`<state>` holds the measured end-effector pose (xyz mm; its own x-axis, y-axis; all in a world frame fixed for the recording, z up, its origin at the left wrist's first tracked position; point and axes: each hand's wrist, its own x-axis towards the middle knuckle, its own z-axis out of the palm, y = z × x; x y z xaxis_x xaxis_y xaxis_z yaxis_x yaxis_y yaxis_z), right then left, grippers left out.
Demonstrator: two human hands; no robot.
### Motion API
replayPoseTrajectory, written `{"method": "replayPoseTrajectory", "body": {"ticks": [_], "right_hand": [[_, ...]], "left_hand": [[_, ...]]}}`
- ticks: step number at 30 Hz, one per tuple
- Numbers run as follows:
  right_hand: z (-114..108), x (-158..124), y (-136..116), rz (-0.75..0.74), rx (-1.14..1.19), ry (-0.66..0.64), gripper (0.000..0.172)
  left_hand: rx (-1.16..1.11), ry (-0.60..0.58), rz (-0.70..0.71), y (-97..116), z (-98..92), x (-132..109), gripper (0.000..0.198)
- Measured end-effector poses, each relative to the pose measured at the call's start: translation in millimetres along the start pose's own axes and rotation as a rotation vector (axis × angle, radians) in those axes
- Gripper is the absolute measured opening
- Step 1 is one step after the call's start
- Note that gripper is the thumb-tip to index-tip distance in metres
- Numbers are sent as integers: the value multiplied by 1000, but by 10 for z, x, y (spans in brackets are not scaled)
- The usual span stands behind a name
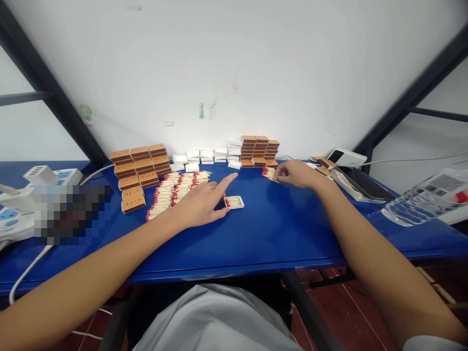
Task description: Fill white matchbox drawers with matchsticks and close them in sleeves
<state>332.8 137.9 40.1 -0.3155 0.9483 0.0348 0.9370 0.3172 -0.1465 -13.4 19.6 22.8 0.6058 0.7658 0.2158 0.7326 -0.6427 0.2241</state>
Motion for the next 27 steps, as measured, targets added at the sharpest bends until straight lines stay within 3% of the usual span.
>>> {"method": "replayPoseTrajectory", "body": {"ticks": [8,22,27], "right_hand": [[77,40,-4,-25,35,-100,16],[101,51,35,-65,72,-112,17],[61,-61,-204,-194,224,-82,28]], "left_hand": [[47,-8,4,-10,21,10,91],[29,-9,0,5,2,3,89],[30,-2,-6,-7,15,2,90]]}}
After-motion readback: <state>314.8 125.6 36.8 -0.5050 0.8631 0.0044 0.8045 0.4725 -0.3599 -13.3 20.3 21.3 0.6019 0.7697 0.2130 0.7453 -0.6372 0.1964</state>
